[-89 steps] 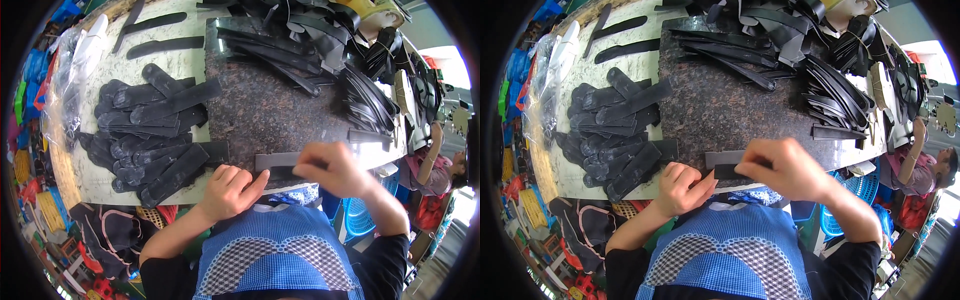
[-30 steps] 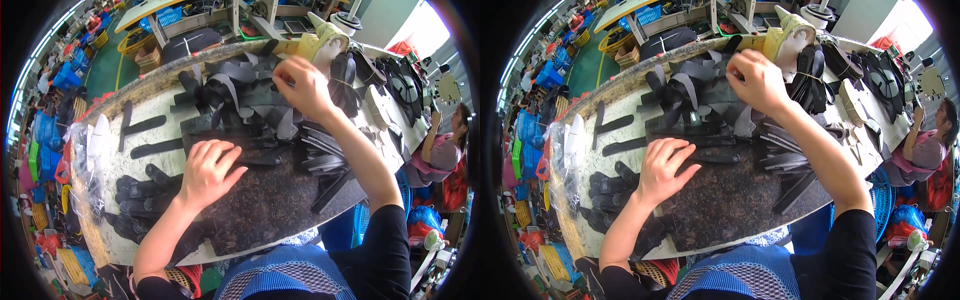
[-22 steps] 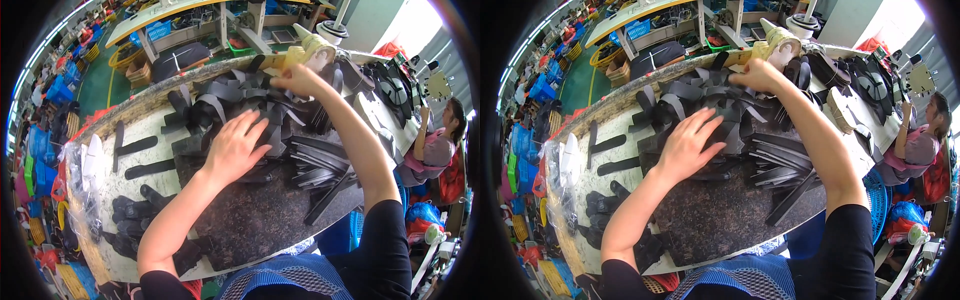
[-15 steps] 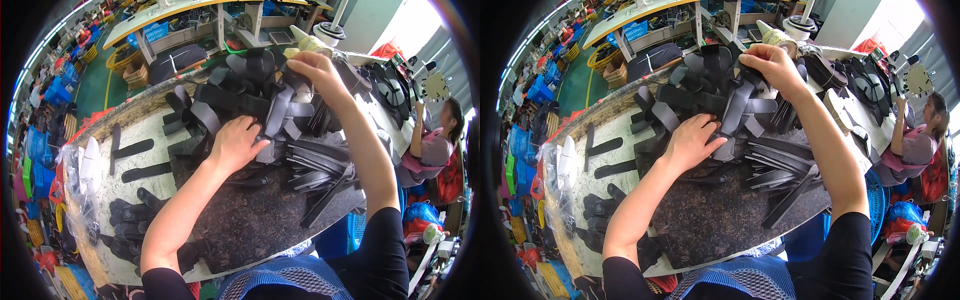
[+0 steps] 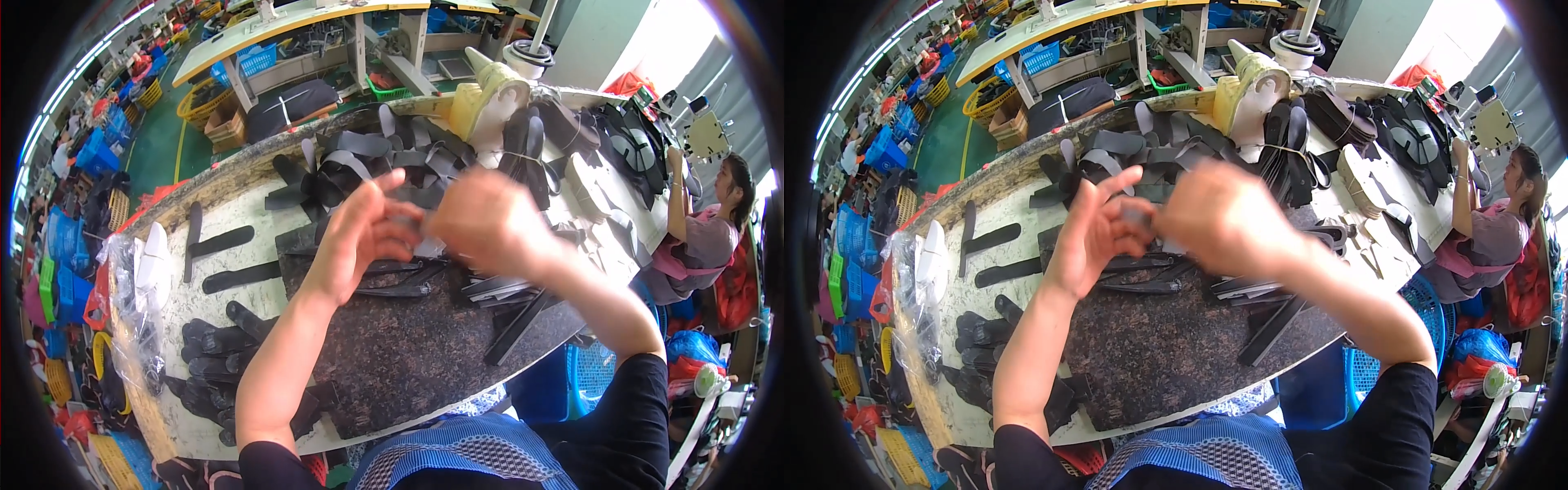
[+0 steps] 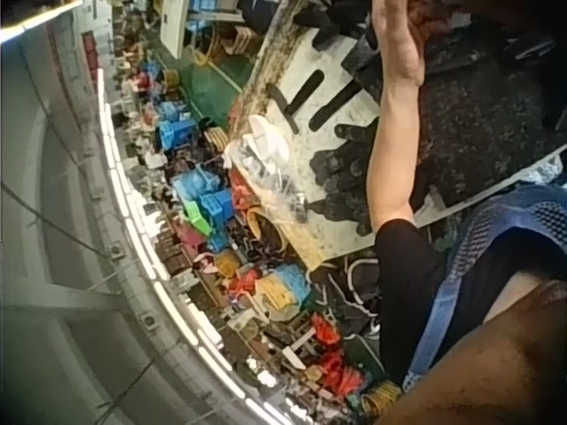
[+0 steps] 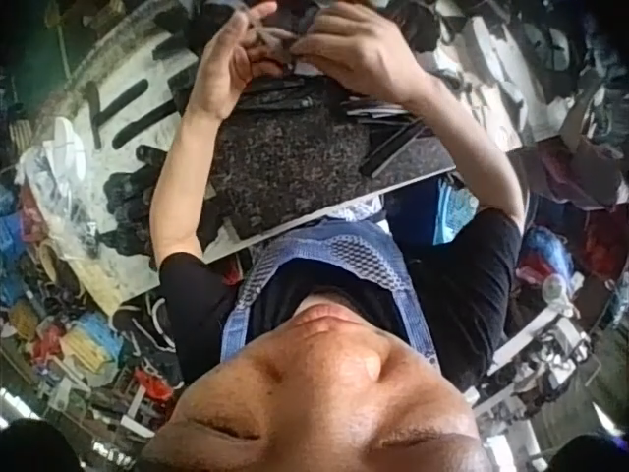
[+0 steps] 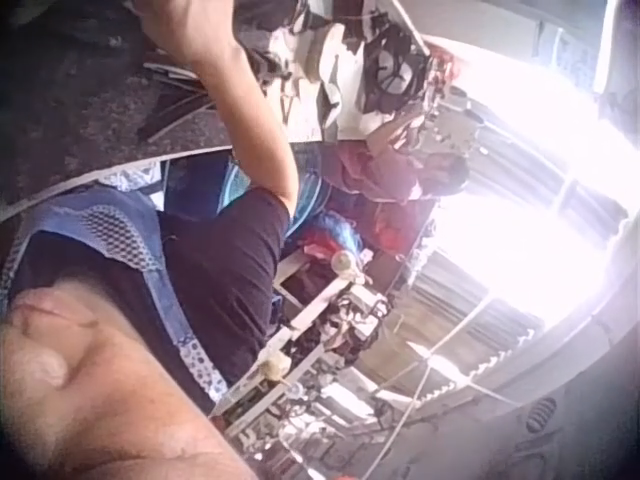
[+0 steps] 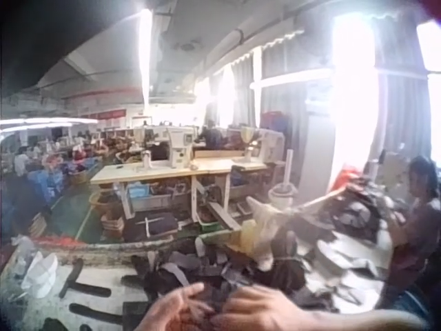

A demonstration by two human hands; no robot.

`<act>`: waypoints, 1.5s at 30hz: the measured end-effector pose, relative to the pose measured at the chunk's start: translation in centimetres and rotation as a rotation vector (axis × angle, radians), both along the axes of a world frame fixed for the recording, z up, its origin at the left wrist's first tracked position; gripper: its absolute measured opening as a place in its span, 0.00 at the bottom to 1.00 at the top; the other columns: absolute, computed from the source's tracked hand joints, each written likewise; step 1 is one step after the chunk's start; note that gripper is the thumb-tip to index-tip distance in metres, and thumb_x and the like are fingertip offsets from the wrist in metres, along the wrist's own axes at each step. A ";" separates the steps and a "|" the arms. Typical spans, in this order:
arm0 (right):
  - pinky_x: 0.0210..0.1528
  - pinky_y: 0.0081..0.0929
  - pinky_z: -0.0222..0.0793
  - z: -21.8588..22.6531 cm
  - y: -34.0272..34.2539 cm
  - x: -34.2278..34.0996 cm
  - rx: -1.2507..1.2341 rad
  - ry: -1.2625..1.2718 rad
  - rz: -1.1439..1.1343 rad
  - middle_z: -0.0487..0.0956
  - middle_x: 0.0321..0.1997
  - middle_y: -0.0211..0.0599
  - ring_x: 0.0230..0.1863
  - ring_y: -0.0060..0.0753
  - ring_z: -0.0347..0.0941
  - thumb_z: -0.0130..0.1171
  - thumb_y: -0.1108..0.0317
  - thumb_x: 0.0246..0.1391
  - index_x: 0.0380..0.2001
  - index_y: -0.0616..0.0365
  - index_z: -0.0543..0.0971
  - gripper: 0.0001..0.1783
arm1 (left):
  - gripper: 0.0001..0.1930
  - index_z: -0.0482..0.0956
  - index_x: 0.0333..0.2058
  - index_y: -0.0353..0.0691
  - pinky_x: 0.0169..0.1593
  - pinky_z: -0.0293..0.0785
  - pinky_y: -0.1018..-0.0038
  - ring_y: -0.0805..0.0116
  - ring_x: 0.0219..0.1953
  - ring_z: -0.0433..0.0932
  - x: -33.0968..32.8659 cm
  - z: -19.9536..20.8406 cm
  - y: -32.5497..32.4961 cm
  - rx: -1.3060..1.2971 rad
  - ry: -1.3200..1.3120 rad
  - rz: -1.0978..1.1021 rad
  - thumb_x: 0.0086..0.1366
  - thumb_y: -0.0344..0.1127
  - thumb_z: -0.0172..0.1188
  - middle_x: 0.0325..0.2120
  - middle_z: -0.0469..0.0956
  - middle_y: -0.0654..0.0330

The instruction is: Preparing and marking leather components for shoe assembly on a factory workbench.

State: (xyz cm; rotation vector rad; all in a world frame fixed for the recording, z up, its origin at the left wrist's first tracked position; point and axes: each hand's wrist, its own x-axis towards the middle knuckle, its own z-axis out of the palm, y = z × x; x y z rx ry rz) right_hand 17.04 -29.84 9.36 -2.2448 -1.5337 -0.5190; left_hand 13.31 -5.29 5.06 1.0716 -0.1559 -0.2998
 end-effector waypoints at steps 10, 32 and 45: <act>0.64 0.41 0.72 -5.4 -1.0 7.6 0.064 0.176 -0.430 0.80 0.54 0.46 0.60 0.47 0.75 0.72 0.64 0.49 0.52 0.56 0.80 0.25 | 0.13 0.79 0.48 0.36 0.46 0.86 0.74 0.68 0.42 0.88 -16.4 -6.5 4.2 0.489 0.149 -0.168 0.67 0.18 0.58 0.47 0.84 0.57; 0.30 0.23 0.68 -2.6 -5.0 10.8 0.663 0.503 -0.605 0.78 0.24 0.28 0.27 0.16 0.70 0.72 0.64 0.62 0.34 0.64 0.84 0.13 | 0.22 0.81 0.54 0.44 0.65 0.71 0.55 0.53 0.66 0.72 10.8 -6.2 -6.5 1.346 -1.236 0.244 0.67 0.49 0.68 0.61 0.74 0.55; 0.46 0.36 0.84 -5.9 -5.6 3.8 -0.142 -0.030 -0.230 0.85 0.46 0.40 0.53 0.43 0.82 0.64 0.76 0.51 0.41 0.59 0.83 0.12 | 0.03 0.83 0.31 0.42 0.43 0.77 0.60 0.55 0.36 0.86 15.0 -6.6 -6.3 1.452 -1.163 0.492 0.57 0.32 0.64 0.28 0.85 0.58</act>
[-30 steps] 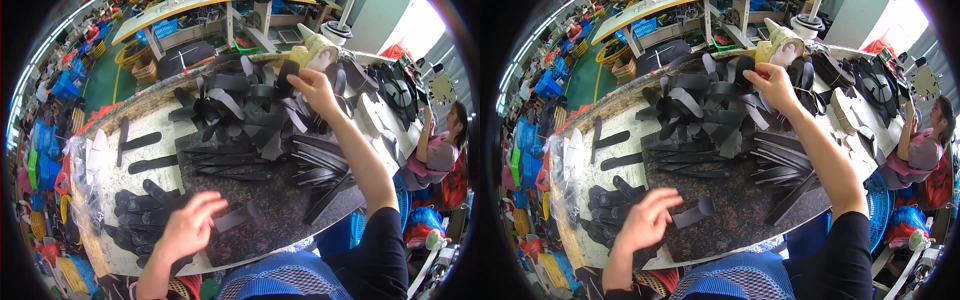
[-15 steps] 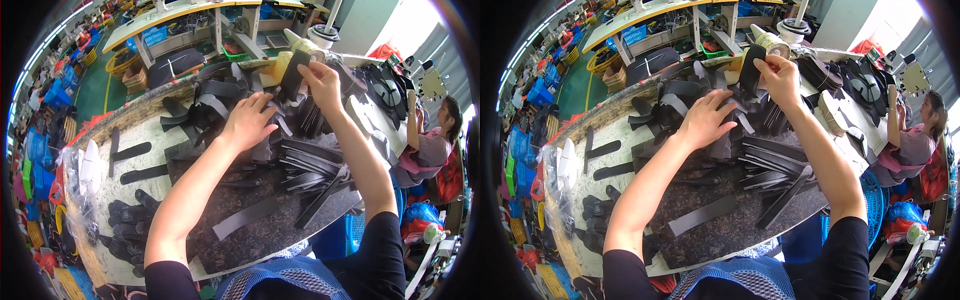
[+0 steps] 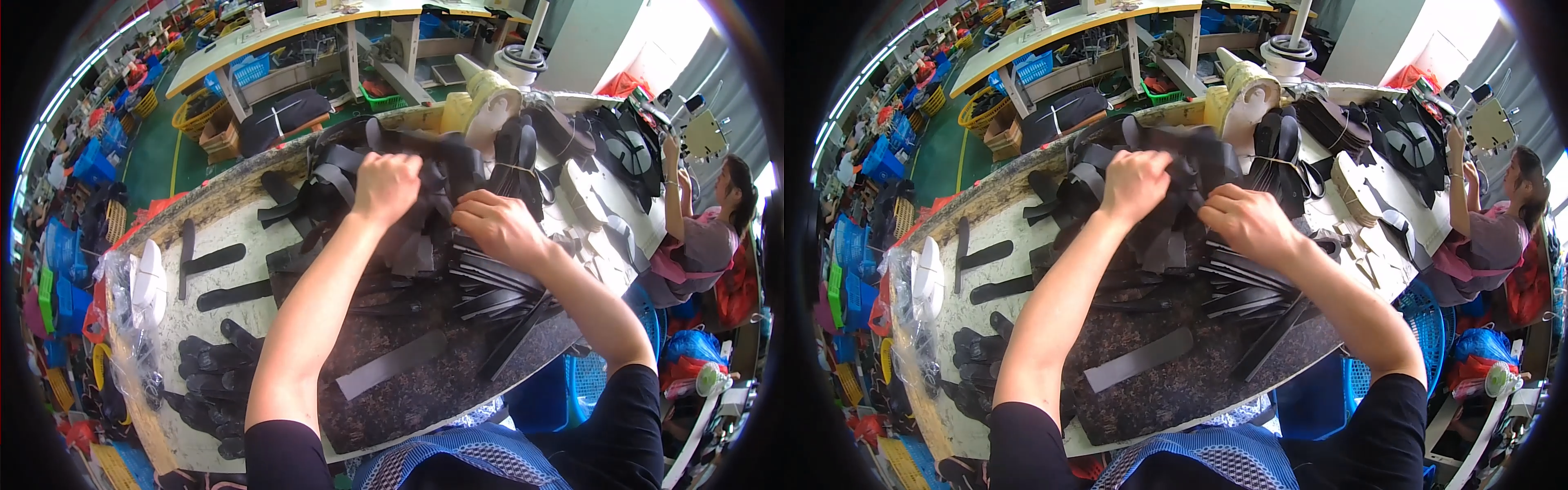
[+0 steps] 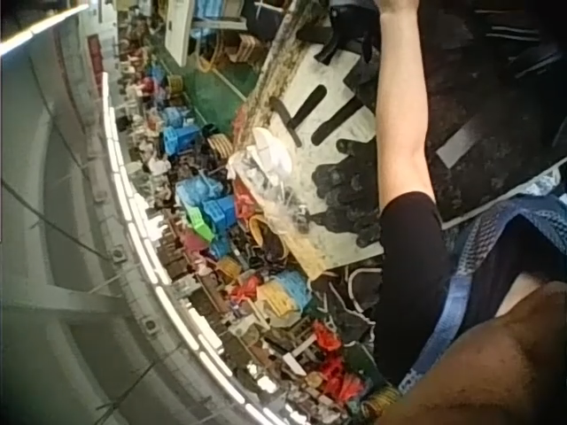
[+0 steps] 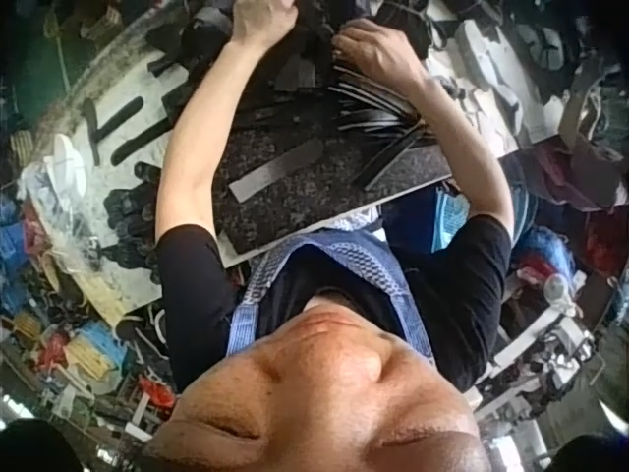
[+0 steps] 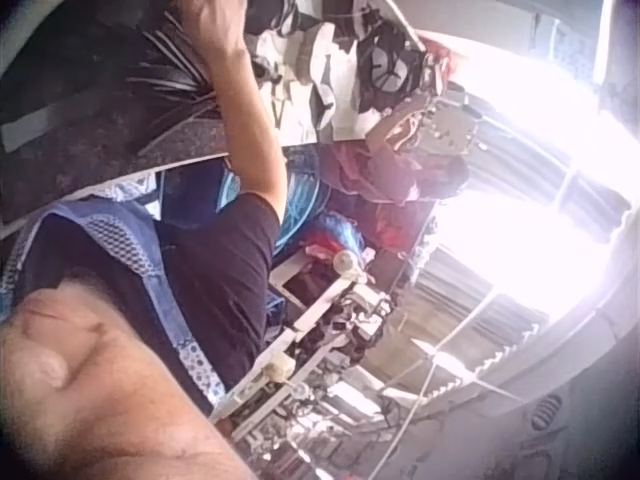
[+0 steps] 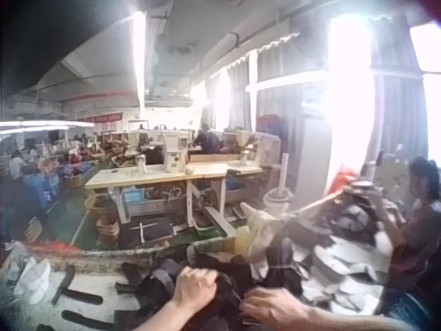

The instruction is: Preparing and marking leather components for shoe assembly on a factory workbench.

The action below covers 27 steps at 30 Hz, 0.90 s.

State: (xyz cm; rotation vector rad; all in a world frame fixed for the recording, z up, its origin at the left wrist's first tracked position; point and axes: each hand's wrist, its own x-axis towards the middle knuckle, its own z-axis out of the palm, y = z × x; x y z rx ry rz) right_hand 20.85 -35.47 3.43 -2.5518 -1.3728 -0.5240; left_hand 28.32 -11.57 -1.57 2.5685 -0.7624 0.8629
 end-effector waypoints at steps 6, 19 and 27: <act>0.48 0.39 0.81 2.7 -5.3 -0.5 0.159 0.009 -0.131 0.83 0.39 0.41 0.48 0.47 0.81 0.64 0.76 0.54 0.38 0.61 0.81 0.08 | 0.04 0.84 0.31 0.42 0.42 0.76 0.59 0.54 0.37 0.86 0.0 -0.2 0.5 -0.017 0.053 0.057 0.57 0.28 0.63 0.28 0.85 0.57; 0.60 0.46 0.78 5.4 2.1 -9.6 0.541 0.136 0.229 0.86 0.50 0.47 0.57 0.54 0.82 0.52 0.86 0.33 0.43 0.65 0.84 0.28 | 0.13 0.85 0.42 0.38 0.44 0.75 0.80 0.81 0.38 0.80 -10.5 7.1 0.6 -1.131 1.005 -0.425 0.70 0.42 0.71 0.37 0.86 0.66; 0.49 0.35 0.76 4.4 8.9 -5.1 0.724 0.700 -0.085 0.85 0.42 0.43 0.44 0.43 0.81 0.73 0.59 0.59 0.49 0.64 0.80 0.22 | 0.10 0.83 0.47 0.35 0.45 0.79 0.79 0.81 0.40 0.82 -17.0 6.9 7.5 -1.047 0.893 -0.243 0.69 0.28 0.70 0.39 0.86 0.65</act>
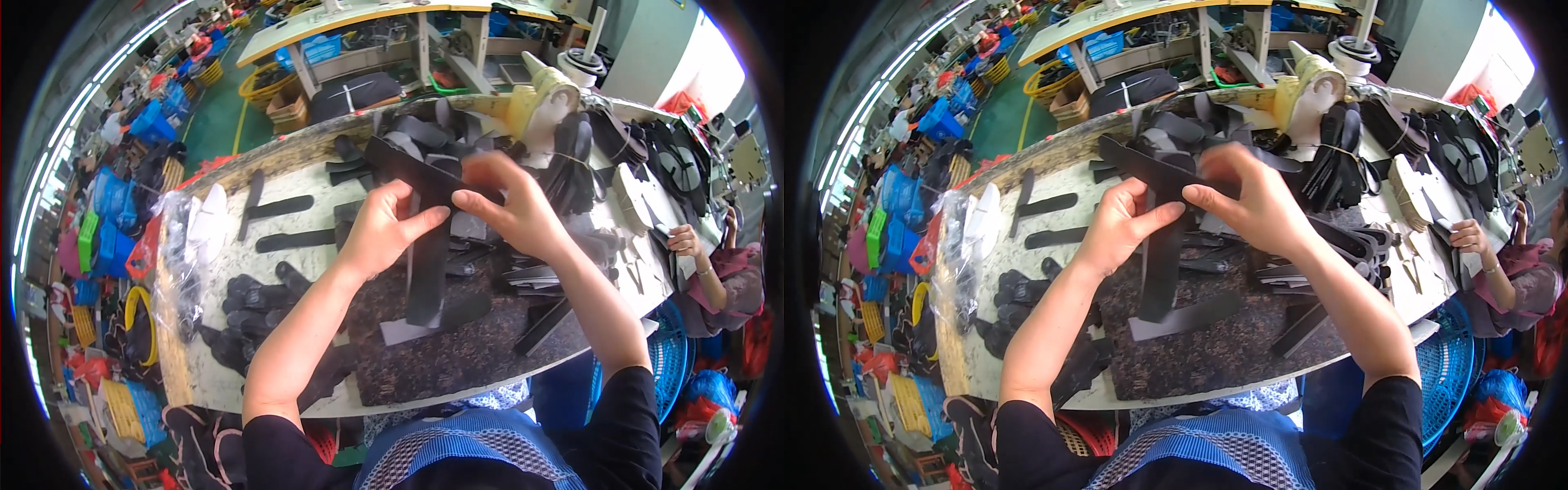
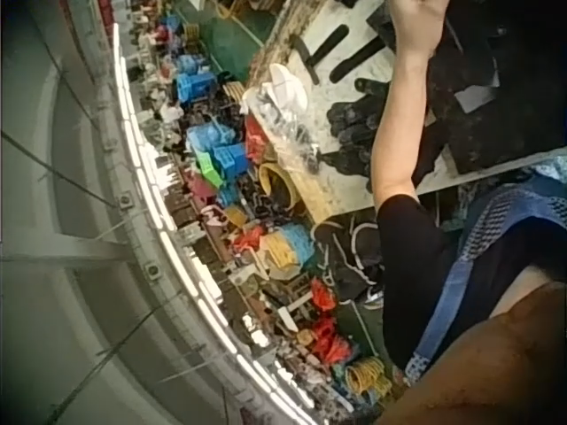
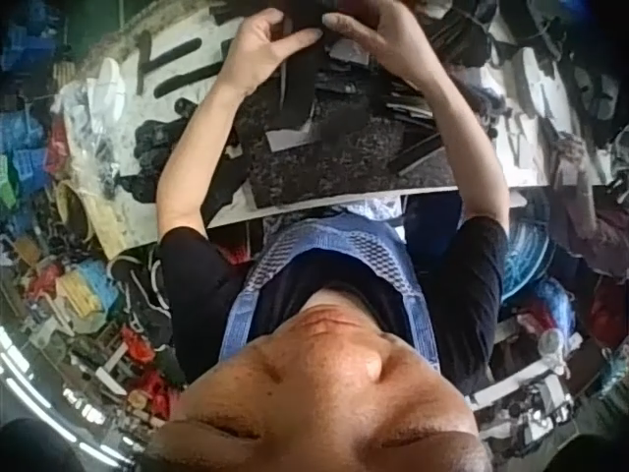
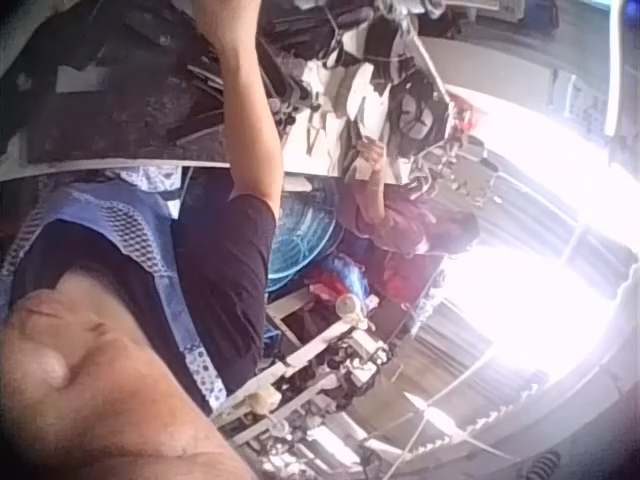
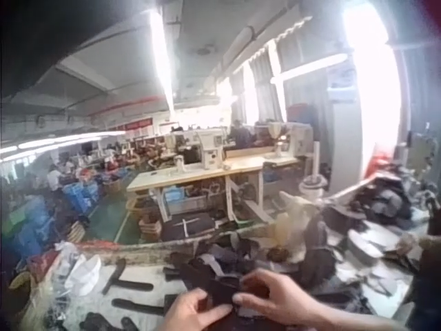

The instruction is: Preparing and marking leather components for shoe assembly on a factory workbench.

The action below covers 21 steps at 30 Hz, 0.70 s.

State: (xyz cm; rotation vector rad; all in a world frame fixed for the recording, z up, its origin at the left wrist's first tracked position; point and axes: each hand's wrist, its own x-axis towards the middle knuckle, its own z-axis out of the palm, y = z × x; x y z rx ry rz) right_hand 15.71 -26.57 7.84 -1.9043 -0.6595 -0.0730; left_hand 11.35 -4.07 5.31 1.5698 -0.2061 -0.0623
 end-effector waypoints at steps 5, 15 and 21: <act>0.33 0.35 0.72 2.2 3.0 -1.8 -0.091 -0.213 0.077 0.80 0.27 0.46 0.28 0.45 0.78 0.72 0.68 0.58 0.34 0.62 0.82 0.09 | 0.10 0.84 0.46 0.34 0.42 0.79 0.80 0.81 0.35 0.81 -4.3 -2.5 6.6 0.131 0.102 0.195 0.68 0.28 0.71 0.35 0.86 0.66; 0.53 0.39 0.76 -0.4 5.1 0.5 -0.294 -0.501 0.101 0.84 0.45 0.42 0.49 0.46 0.79 0.75 0.59 0.54 0.44 0.59 0.86 0.18 | 0.19 0.77 0.54 0.35 0.48 0.80 0.77 0.78 0.41 0.83 -9.9 -1.6 7.8 -0.100 0.152 0.237 0.68 0.29 0.71 0.41 0.85 0.64; 0.27 0.26 0.61 0.0 7.1 -5.6 -0.122 0.158 0.265 0.72 0.21 0.31 0.25 0.18 0.62 0.69 0.67 0.63 0.28 0.65 0.77 0.14 | 0.15 0.78 0.37 0.36 0.30 0.59 0.80 0.86 0.28 0.61 -11.1 -0.4 4.5 0.146 -0.081 0.279 0.79 0.43 0.60 0.25 0.65 0.75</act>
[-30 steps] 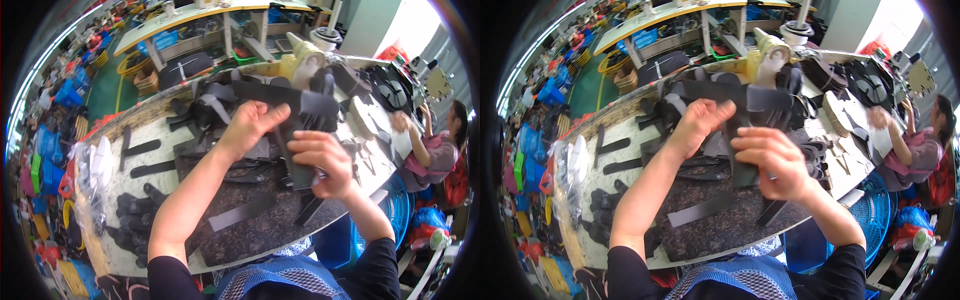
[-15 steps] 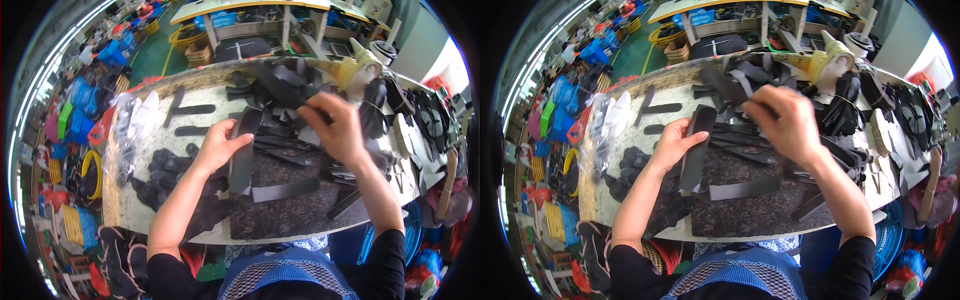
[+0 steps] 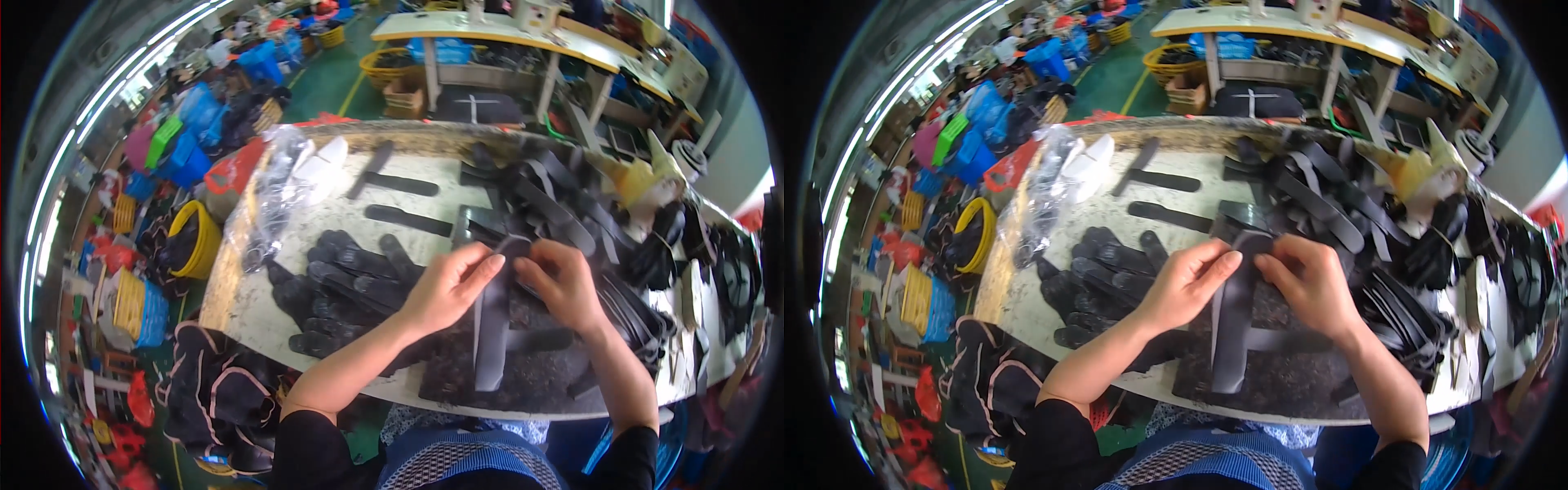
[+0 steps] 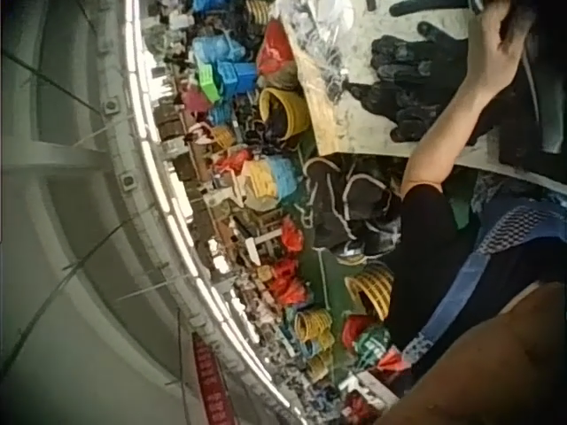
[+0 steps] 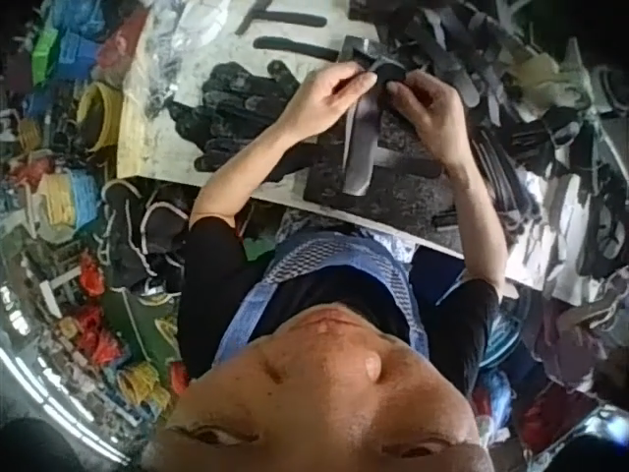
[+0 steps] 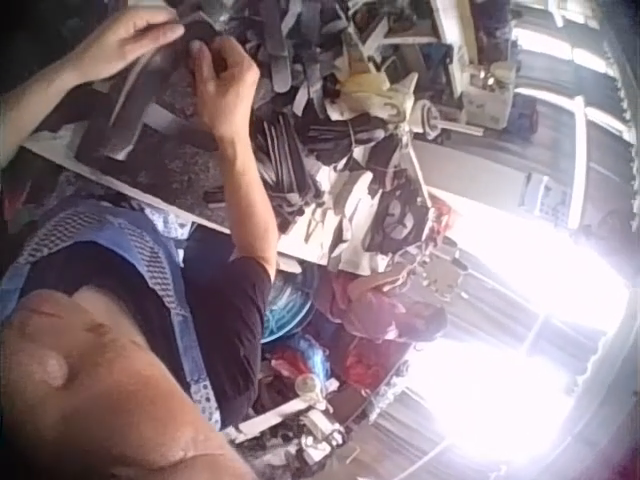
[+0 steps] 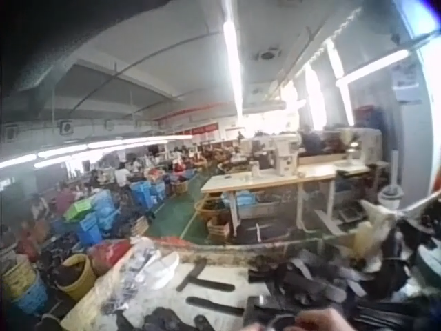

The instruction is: Preparing and marking leather components for shoe assembly on a factory workbench.

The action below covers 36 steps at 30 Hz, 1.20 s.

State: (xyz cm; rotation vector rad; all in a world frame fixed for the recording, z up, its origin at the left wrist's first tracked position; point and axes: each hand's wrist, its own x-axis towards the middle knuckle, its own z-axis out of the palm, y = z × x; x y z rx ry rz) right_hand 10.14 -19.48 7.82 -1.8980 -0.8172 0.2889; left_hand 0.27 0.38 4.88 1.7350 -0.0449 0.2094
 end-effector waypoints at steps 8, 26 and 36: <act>0.33 0.34 0.67 0.6 -0.8 -2.0 0.189 -0.538 -0.007 0.75 0.24 0.38 0.28 0.39 0.71 0.72 0.77 0.53 0.26 0.62 0.78 0.10 | 0.16 0.83 0.33 0.40 0.35 0.64 0.84 0.89 0.32 0.67 1.6 -0.2 -1.2 -0.348 0.024 -0.057 0.80 0.39 0.56 0.27 0.75 0.78; 0.35 0.30 0.79 0.8 -6.9 -5.7 0.222 -0.897 0.140 0.84 0.36 0.35 0.36 0.36 0.79 0.75 0.73 0.42 0.36 0.62 0.86 0.15 | 0.20 0.74 0.25 0.45 0.20 0.57 0.82 0.85 0.17 0.63 6.0 -1.9 -0.1 -0.441 0.020 0.390 0.79 0.45 0.59 0.17 0.67 0.74; 0.26 0.27 0.86 -2.3 -7.2 -9.1 0.226 -0.519 0.512 0.86 0.53 0.55 0.31 0.37 0.87 0.65 0.71 0.59 0.29 0.62 0.80 0.07 | 0.23 0.72 0.24 0.41 0.25 0.48 0.75 0.84 0.22 0.52 8.4 -5.3 1.4 -0.435 -0.023 0.599 0.80 0.45 0.57 0.18 0.59 0.76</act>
